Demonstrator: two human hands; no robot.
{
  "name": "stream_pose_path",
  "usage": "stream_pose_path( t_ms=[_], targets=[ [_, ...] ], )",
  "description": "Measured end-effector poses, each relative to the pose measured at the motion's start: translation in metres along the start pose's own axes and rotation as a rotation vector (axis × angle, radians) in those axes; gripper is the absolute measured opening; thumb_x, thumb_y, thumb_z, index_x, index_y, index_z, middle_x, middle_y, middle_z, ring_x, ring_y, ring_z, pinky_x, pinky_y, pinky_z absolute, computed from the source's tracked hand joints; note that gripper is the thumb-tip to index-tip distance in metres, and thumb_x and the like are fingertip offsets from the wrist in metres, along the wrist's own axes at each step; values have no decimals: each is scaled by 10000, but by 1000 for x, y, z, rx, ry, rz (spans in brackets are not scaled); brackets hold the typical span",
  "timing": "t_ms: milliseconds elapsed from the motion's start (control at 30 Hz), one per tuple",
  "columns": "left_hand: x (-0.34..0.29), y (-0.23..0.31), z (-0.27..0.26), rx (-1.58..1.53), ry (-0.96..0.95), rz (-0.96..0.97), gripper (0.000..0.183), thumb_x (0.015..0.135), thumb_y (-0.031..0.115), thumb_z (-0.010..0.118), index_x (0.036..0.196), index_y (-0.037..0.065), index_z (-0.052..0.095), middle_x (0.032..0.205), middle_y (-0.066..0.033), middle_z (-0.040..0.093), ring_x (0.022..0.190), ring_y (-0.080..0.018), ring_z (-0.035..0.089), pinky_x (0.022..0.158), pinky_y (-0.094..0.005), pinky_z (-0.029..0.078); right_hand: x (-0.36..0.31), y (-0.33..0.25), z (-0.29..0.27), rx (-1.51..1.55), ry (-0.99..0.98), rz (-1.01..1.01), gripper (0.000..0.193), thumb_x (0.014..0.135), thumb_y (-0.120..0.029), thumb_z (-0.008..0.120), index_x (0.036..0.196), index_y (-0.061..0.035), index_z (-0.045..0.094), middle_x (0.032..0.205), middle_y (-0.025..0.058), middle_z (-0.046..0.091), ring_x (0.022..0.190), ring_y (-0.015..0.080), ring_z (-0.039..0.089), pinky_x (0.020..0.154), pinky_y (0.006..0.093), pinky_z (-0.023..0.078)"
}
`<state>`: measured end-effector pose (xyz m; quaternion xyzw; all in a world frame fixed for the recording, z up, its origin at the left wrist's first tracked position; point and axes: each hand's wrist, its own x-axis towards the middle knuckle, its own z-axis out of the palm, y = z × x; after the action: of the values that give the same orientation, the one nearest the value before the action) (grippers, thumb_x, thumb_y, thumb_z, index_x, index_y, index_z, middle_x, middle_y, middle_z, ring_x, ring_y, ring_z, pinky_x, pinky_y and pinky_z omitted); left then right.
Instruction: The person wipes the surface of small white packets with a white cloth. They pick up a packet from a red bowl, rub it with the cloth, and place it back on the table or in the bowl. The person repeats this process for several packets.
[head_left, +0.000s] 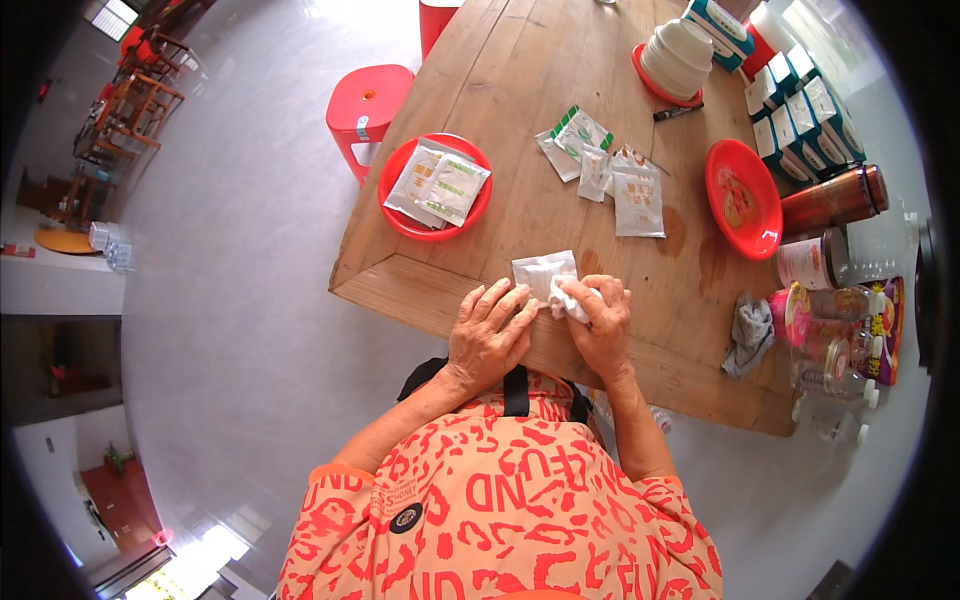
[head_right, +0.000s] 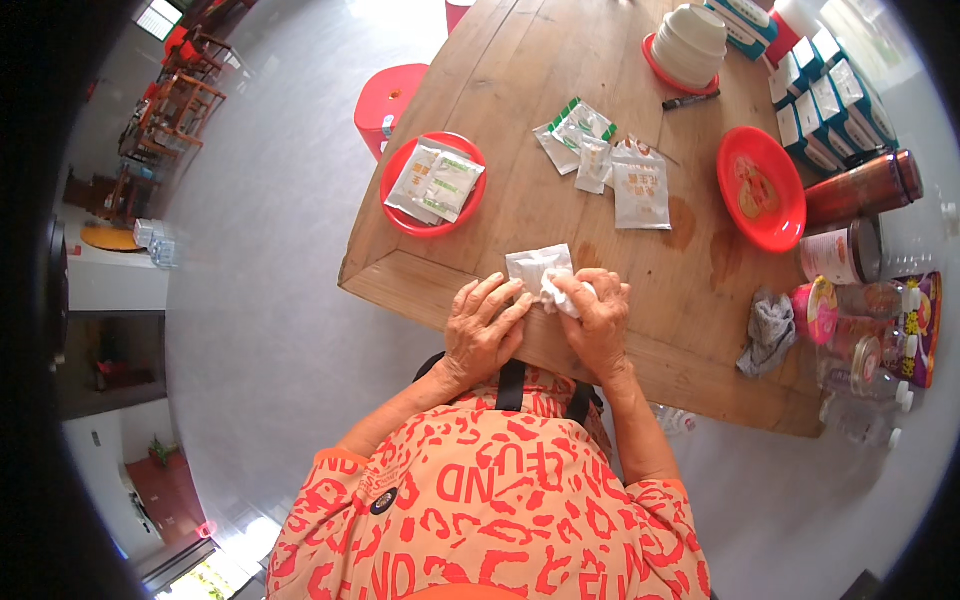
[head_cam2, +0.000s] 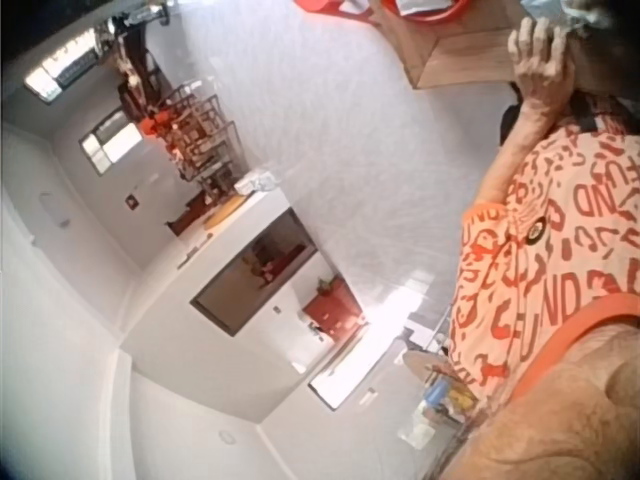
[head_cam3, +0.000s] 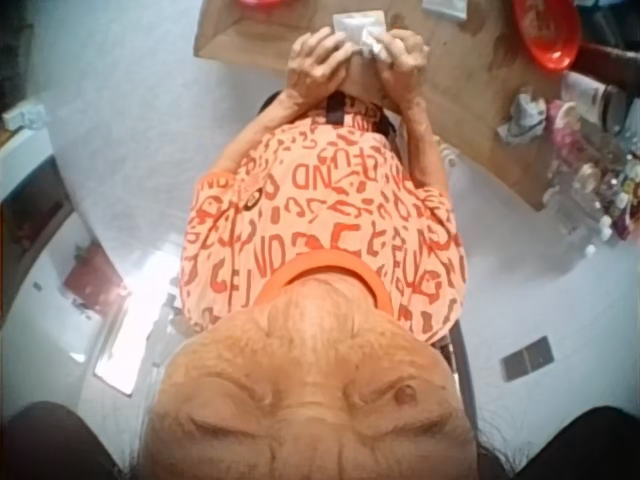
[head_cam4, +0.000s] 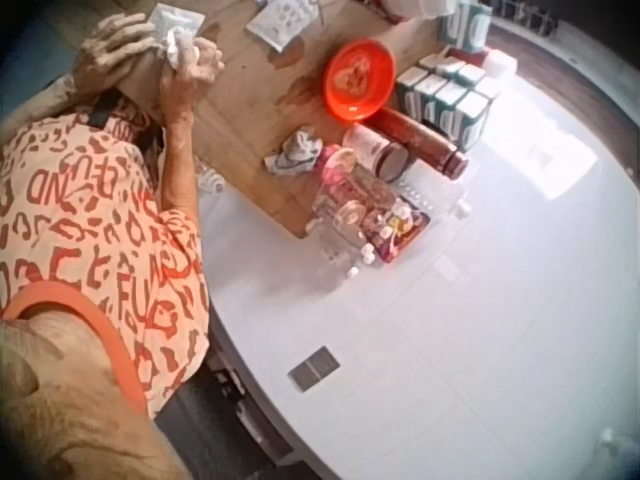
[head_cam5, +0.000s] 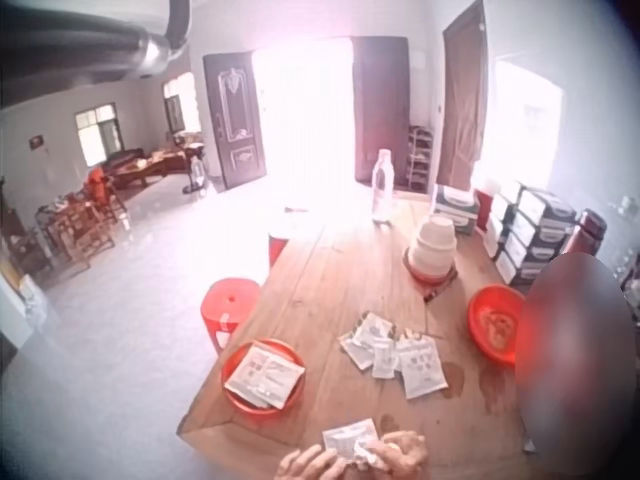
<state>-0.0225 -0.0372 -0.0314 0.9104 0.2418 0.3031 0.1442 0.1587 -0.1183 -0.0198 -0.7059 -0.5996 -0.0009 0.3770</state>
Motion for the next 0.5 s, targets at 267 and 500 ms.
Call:
stream_pose_path(
  t_ms=[267,500],
  targets=[
    [3,0,-3,11,-17,7,330,810,147,665,1139,132,670,1232,-51,595,1212,-268,511,1042,-441,367,30,10,11,-161,132,137,360,696,-82,727,1048,-149,687,961,51,576,901,248,546,745,388,377],
    [1,-1,-2,-7,-21,1,321,820,165,650,1139,143,670,1239,-54,589,1216,-274,508,1041,-455,367,1,-4,11,-6,-1,-187,377,655,-78,717,1026,-141,702,952,53,578,884,238,547,740,385,385]
  ],
)
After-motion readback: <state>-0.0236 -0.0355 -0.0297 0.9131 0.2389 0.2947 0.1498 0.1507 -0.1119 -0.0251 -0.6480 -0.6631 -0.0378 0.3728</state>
